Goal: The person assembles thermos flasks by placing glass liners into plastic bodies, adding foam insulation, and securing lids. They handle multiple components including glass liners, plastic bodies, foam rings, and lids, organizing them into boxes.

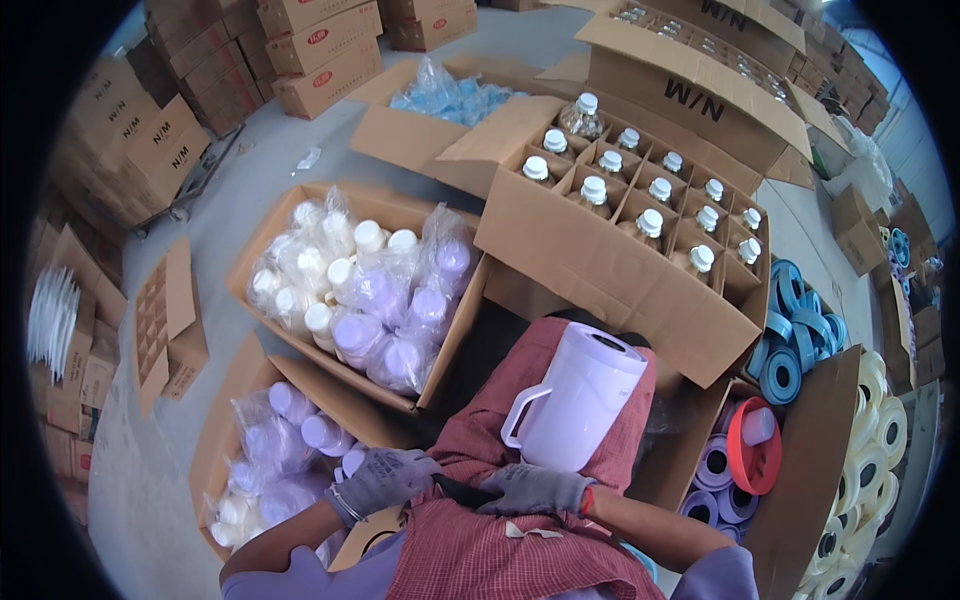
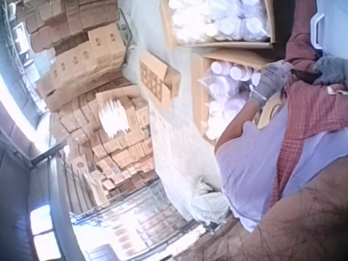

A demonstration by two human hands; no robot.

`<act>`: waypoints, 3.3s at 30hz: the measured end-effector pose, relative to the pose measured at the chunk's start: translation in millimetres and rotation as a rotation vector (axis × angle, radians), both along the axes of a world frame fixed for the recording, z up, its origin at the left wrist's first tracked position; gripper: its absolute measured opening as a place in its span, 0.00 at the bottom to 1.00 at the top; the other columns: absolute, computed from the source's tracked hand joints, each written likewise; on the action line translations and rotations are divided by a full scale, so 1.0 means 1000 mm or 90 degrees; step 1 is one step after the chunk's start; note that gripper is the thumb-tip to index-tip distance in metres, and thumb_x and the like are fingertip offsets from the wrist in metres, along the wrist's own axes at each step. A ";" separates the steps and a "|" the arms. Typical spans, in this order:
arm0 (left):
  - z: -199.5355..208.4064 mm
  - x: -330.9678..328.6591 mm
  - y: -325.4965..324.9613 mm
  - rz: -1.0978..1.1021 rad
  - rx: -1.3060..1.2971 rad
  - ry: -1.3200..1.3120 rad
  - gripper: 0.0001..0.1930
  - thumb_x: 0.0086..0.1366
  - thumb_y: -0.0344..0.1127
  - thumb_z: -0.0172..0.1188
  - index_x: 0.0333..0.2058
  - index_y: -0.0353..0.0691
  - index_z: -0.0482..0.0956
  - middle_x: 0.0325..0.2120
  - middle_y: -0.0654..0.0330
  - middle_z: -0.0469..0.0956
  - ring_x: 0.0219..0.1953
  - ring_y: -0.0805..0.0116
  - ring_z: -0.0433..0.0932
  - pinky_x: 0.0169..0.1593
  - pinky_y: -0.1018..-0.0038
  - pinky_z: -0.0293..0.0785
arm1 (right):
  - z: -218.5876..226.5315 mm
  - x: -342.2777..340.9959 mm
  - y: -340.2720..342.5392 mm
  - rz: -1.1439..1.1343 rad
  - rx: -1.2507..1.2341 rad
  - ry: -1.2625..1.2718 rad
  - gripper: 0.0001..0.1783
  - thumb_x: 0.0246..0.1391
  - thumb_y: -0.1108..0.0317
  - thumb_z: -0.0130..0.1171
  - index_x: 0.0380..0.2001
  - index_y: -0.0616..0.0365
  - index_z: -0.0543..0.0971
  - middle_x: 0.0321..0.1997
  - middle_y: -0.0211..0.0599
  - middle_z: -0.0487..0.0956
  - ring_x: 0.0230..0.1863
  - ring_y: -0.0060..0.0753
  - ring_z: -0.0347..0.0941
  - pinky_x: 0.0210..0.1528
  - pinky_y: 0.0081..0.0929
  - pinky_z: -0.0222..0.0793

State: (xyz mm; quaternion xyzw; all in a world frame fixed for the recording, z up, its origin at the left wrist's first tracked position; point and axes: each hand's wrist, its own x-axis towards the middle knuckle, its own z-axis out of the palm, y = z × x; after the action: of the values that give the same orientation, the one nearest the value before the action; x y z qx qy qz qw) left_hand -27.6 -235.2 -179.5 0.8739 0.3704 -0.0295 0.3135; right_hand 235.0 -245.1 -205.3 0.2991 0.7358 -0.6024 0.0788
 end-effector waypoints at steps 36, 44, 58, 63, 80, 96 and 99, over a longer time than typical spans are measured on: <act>-0.087 -0.004 -0.006 0.142 -0.630 -0.081 0.17 0.71 0.35 0.52 0.55 0.36 0.74 0.53 0.64 0.76 0.50 0.75 0.76 0.54 0.77 0.72 | -0.007 -0.012 -0.002 -0.276 -0.127 0.106 0.19 0.62 0.57 0.54 0.47 0.58 0.81 0.44 0.39 0.81 0.46 0.34 0.76 0.53 0.27 0.70; -0.076 -0.027 0.008 -0.138 -0.615 -0.190 0.22 0.70 0.34 0.55 0.60 0.34 0.70 0.58 0.60 0.73 0.58 0.69 0.72 0.63 0.72 0.66 | -0.056 -0.022 -0.013 -0.136 0.111 0.262 0.21 0.65 0.54 0.49 0.52 0.56 0.77 0.48 0.45 0.80 0.51 0.43 0.77 0.56 0.34 0.69; -0.018 0.127 0.090 0.298 -0.605 -0.380 0.30 0.65 0.31 0.55 0.64 0.32 0.59 0.34 0.59 0.78 0.37 0.71 0.77 0.39 0.78 0.76 | -0.006 0.299 -0.123 -1.036 0.577 -0.255 0.15 0.59 0.64 0.57 0.46 0.58 0.80 0.42 0.43 0.81 0.47 0.43 0.78 0.51 0.32 0.72; -0.027 0.166 0.072 0.263 -0.609 -0.342 0.24 0.69 0.38 0.52 0.60 0.33 0.63 0.22 0.67 0.73 0.19 0.79 0.71 0.24 0.80 0.68 | -0.066 0.428 -0.135 -1.182 0.477 -0.675 0.34 0.51 0.51 0.64 0.59 0.52 0.70 0.57 0.57 0.71 0.54 0.59 0.72 0.56 0.47 0.68; -0.035 0.216 0.090 0.521 -1.189 -1.071 0.19 0.75 0.53 0.46 0.41 0.44 0.76 0.12 0.75 0.62 0.09 0.88 0.48 0.16 0.89 0.54 | 0.001 0.135 -0.018 -0.961 0.870 0.175 0.37 0.46 0.59 0.71 0.58 0.55 0.68 0.59 0.53 0.65 0.58 0.57 0.67 0.58 0.48 0.67; -0.086 0.183 0.125 0.164 -0.369 -0.648 0.28 0.67 0.33 0.56 0.64 0.31 0.63 0.58 0.55 0.71 0.57 0.67 0.72 0.62 0.69 0.66 | -0.007 0.183 0.102 -0.764 0.125 0.633 0.27 0.62 0.49 0.56 0.54 0.61 0.76 0.57 0.41 0.76 0.57 0.33 0.72 0.61 0.32 0.68; -0.085 0.165 0.103 0.050 -0.619 -0.706 0.36 0.68 0.40 0.60 0.68 0.32 0.56 0.61 0.54 0.68 0.63 0.69 0.65 0.66 0.72 0.60 | 0.003 0.180 0.075 -0.687 0.184 0.476 0.25 0.64 0.53 0.50 0.50 0.66 0.77 0.54 0.41 0.77 0.59 0.34 0.69 0.64 0.32 0.62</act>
State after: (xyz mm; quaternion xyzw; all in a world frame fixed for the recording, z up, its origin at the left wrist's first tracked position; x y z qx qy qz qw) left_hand 137.7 -132.1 -264.7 0.5090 0.1335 0.2668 0.8074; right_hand 415.3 -169.8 -202.6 0.4036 0.5343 -0.5160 -0.5342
